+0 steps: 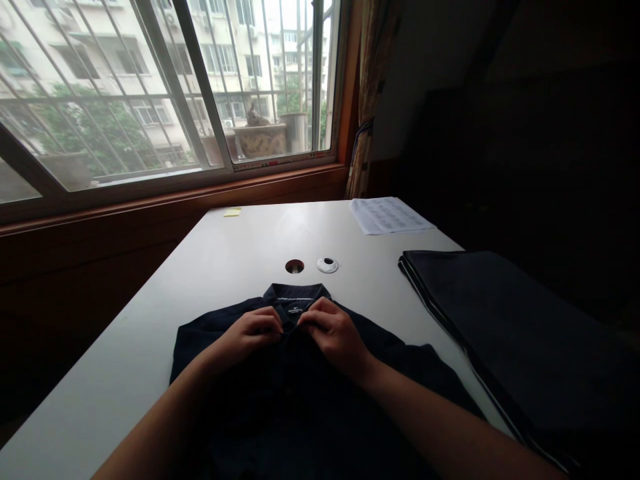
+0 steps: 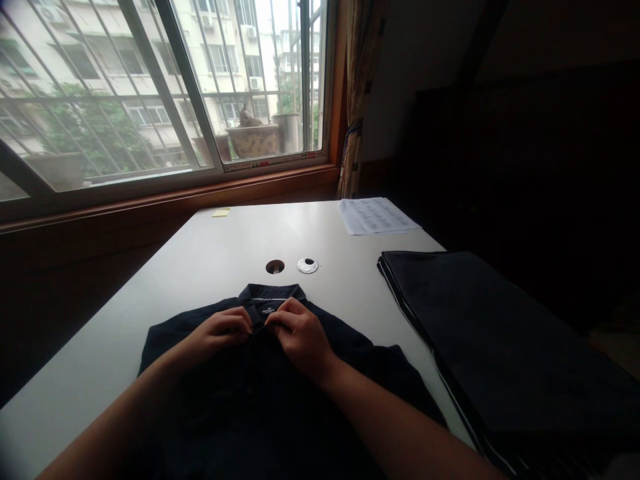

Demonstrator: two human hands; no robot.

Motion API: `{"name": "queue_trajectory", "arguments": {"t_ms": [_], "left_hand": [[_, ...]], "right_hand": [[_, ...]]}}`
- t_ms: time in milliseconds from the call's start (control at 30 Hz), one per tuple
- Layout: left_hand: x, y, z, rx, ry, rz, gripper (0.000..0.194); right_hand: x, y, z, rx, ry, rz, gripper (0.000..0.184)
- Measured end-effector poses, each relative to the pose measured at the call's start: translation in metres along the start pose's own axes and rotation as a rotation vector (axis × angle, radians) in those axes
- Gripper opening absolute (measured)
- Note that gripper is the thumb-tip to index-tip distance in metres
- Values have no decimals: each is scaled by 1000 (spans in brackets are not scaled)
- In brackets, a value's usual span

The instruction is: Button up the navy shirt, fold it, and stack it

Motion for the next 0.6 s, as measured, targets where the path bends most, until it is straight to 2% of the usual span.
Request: {"name": "queue_trajectory", "arguments": {"t_ms": [367, 533, 600], "left_hand": [[2, 6, 4, 104, 34, -28, 14], [8, 32, 11, 158, 34, -150, 15], [9, 36, 13, 181, 38, -168, 17]], "right_hand": [[5, 10, 18, -6, 166, -30, 23], [1, 32, 6, -44, 71, -185, 19], [0, 34, 4, -44, 61, -208, 18]]}}
Point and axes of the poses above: each hand's wrist, its own x-axis away from the middle knuckle, its own y-axis out of the back of the hand, z = x × y, the point moved 9 cm from there along -x, towards the middle knuckle, and after that the axes turned 3 degrees about x, right-handed, at the moved point
